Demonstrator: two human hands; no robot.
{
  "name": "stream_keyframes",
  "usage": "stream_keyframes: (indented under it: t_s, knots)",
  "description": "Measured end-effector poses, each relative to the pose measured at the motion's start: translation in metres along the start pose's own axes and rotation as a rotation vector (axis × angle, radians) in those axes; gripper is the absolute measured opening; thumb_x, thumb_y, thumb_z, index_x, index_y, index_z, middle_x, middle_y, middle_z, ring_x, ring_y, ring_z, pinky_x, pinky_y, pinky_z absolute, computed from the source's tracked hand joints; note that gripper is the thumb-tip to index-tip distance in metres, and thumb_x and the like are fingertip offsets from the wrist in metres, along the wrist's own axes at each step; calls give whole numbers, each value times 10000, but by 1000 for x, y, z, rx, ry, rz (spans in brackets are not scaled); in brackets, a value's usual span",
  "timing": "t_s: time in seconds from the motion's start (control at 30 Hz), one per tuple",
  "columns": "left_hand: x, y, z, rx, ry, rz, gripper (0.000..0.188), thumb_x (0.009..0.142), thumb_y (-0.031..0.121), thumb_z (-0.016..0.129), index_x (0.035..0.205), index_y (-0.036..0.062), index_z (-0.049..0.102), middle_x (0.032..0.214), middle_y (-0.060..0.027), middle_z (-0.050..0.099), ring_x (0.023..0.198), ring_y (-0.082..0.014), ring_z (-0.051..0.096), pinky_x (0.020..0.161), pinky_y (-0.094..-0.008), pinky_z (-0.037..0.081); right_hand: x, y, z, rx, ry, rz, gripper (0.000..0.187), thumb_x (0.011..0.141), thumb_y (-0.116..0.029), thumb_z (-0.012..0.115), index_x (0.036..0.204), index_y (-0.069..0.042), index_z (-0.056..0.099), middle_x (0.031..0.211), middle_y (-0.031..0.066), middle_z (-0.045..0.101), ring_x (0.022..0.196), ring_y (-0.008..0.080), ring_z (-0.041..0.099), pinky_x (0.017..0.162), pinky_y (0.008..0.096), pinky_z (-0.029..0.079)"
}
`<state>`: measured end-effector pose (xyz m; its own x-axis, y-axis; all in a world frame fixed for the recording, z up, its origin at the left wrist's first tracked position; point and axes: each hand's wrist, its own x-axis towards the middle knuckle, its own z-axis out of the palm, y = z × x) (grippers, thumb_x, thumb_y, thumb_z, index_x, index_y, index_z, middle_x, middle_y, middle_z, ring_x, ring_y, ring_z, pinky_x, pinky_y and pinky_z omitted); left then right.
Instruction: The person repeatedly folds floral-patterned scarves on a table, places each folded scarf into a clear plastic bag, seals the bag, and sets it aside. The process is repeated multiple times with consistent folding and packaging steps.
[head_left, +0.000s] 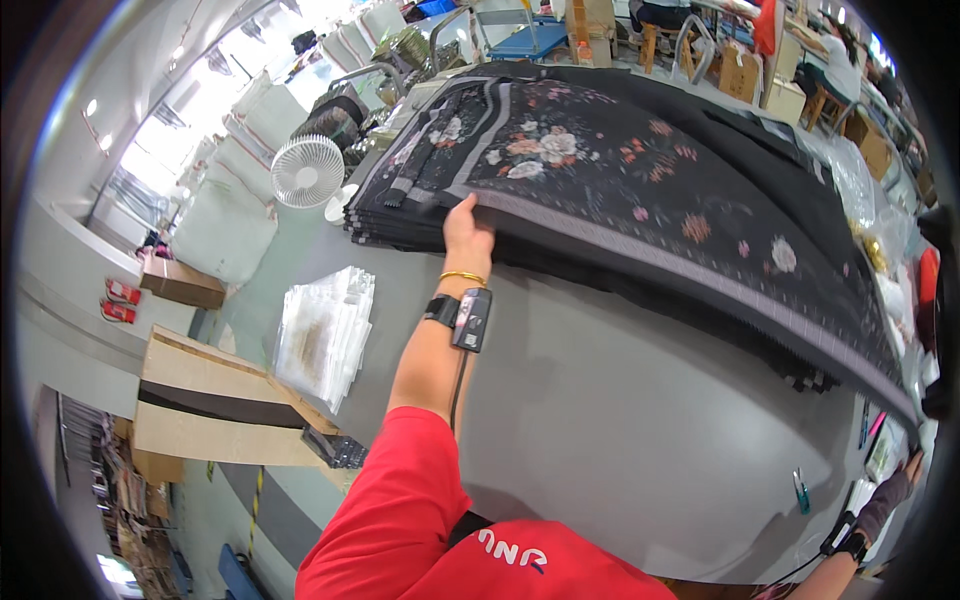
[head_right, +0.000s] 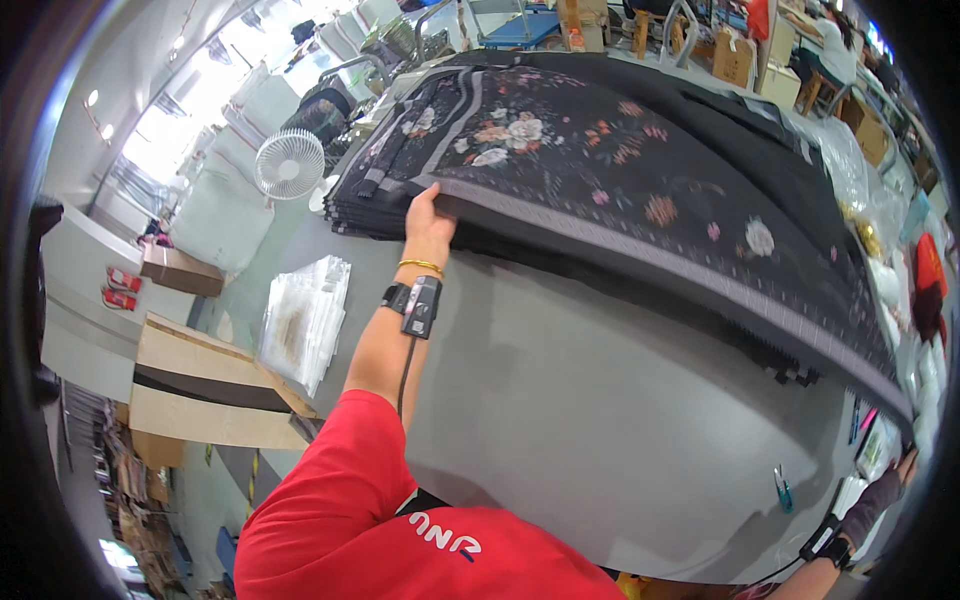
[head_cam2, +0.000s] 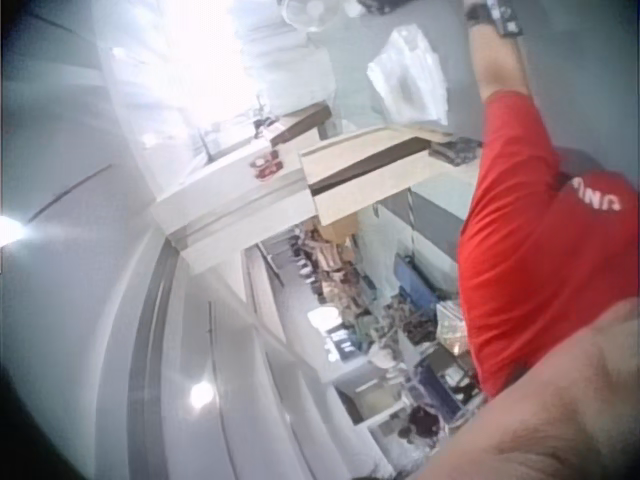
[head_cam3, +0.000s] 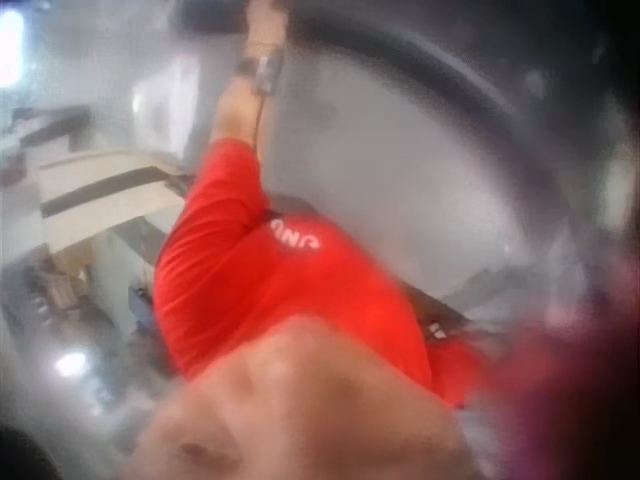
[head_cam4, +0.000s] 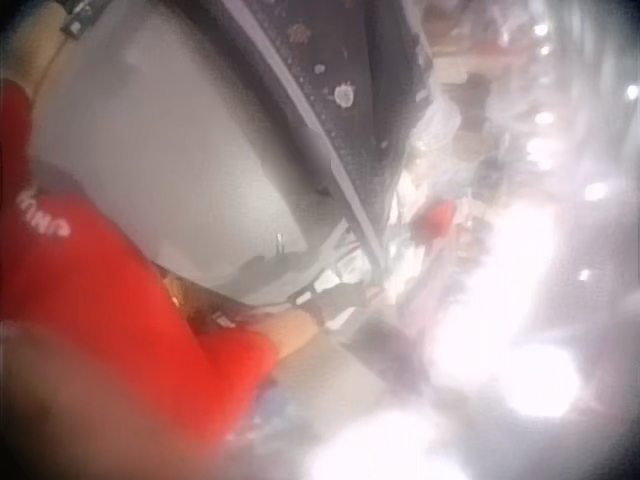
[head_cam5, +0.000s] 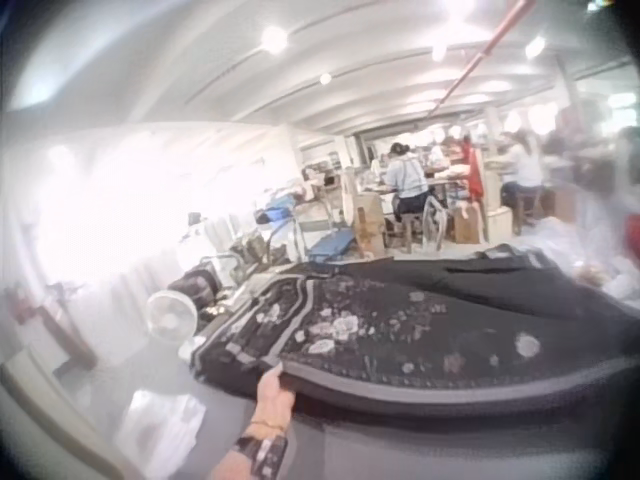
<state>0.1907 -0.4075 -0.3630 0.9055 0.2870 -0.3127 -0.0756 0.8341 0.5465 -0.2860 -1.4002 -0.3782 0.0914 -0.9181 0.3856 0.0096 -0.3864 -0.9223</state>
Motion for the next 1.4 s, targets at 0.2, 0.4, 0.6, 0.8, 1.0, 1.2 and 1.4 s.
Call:
stream_keyframes:
  t_s: [0.2,0.4,0.6,0.8,1.0,1.2,1.4]
  knots:
    - [-2,36,-35,201,90,270,133,1021,72,697,1140,12,695,981,-35,721,813,-143,677,730,-278,520,-88,-133,124,-130,-250,-388,191,1020,-50,653,1201,-17,706,1220,91,695,997,207,682,880,323,537]
    - [-49,9,28,966,-416,787,102,925,47,787,898,-15,710,856,-29,719,759,-125,643,696,-303,492,-313,-329,333,-96,-929,-808,132,973,39,665,1089,-12,702,1038,100,727,856,186,677,794,295,528]
    - [-90,-58,44,1359,-828,1163,200,771,-26,768,847,22,589,859,-113,601,881,-338,590,781,-448,495,-497,-390,421,118,-1581,-1028,133,875,56,711,953,-4,622,1202,125,672,1066,317,681,903,365,539]
    - [-89,-62,46,1351,-759,1131,204,756,-45,784,864,15,622,859,-92,624,848,-307,607,747,-422,505,-537,-367,442,-69,-1654,-1153,180,757,42,739,898,-30,654,1594,112,528,856,292,707,695,380,568]
    - [-101,-53,59,1338,-808,1153,140,816,-41,724,945,12,735,897,-99,648,905,-307,621,810,-430,528,-550,-362,467,360,-1398,-1403,187,768,53,723,931,-3,650,1571,120,549,884,326,709,751,377,590]
    - [-116,-39,58,1342,-727,872,102,848,9,761,926,15,695,894,-94,628,885,-314,598,774,-439,496,-547,-365,465,292,-1551,-1102,168,806,52,703,959,-5,662,1147,118,727,921,364,700,786,395,581]
    - [-173,-84,48,1240,-1055,1307,360,835,181,851,1091,21,654,1009,-151,665,948,-367,637,863,-445,524,-513,-437,429,504,-1338,-1043,165,852,34,716,1001,-15,664,917,141,655,851,338,675,741,369,545]
